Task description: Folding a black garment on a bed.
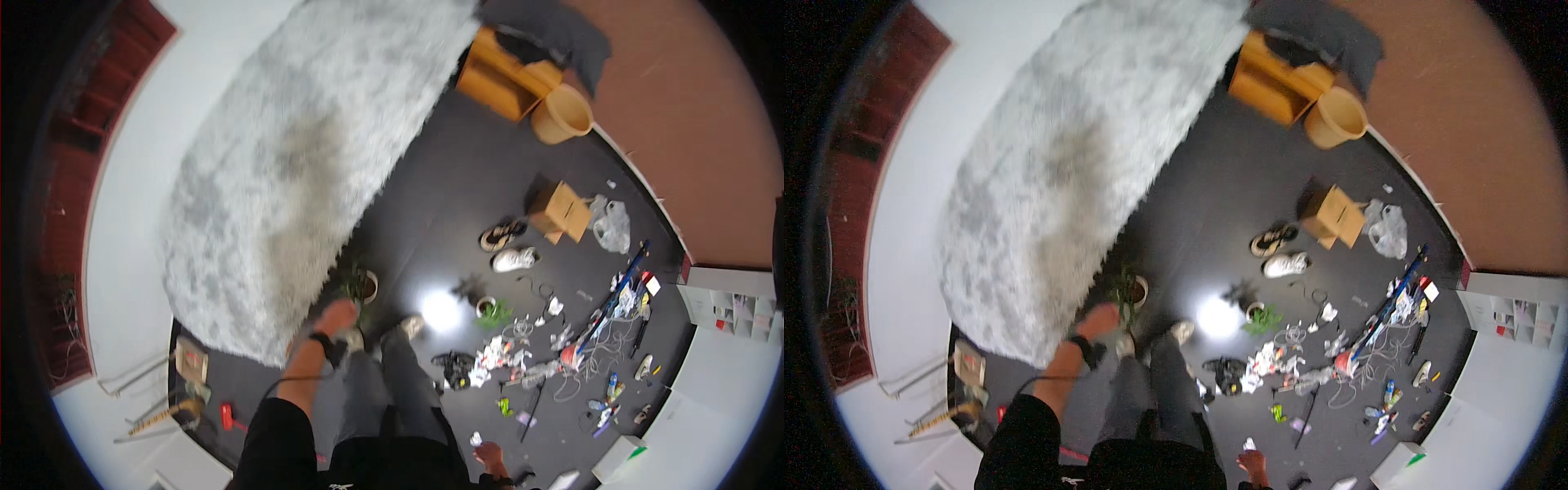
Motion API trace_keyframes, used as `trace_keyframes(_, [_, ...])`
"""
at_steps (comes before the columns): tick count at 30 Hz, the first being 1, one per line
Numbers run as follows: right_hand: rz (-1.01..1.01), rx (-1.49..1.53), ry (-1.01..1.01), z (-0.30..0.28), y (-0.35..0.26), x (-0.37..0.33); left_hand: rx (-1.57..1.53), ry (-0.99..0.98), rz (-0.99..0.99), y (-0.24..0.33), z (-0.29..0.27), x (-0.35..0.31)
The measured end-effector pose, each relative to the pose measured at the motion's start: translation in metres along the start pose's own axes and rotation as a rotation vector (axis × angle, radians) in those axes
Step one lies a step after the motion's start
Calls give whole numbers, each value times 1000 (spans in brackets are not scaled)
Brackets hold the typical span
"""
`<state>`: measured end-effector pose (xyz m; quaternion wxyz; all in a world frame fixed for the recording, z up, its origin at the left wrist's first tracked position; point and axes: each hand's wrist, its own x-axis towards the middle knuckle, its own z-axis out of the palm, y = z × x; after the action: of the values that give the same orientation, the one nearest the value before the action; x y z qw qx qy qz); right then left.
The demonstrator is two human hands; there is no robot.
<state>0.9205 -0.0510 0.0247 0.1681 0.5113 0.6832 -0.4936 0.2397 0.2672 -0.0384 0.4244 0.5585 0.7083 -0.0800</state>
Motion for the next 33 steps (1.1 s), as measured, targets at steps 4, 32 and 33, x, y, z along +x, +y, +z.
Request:
trace_keyframes(4, [258, 1229, 164, -15, -32, 37, -266, -294, 126, 101, 4, -42])
trace_keyframes(32, [207, 264, 588, -233, -81, 298, 43, 56, 544, 122, -85, 29])
trace_keyframes(33, [-2, 569, 685, -232, -75, 301, 269, 82, 679, 115, -88, 43])
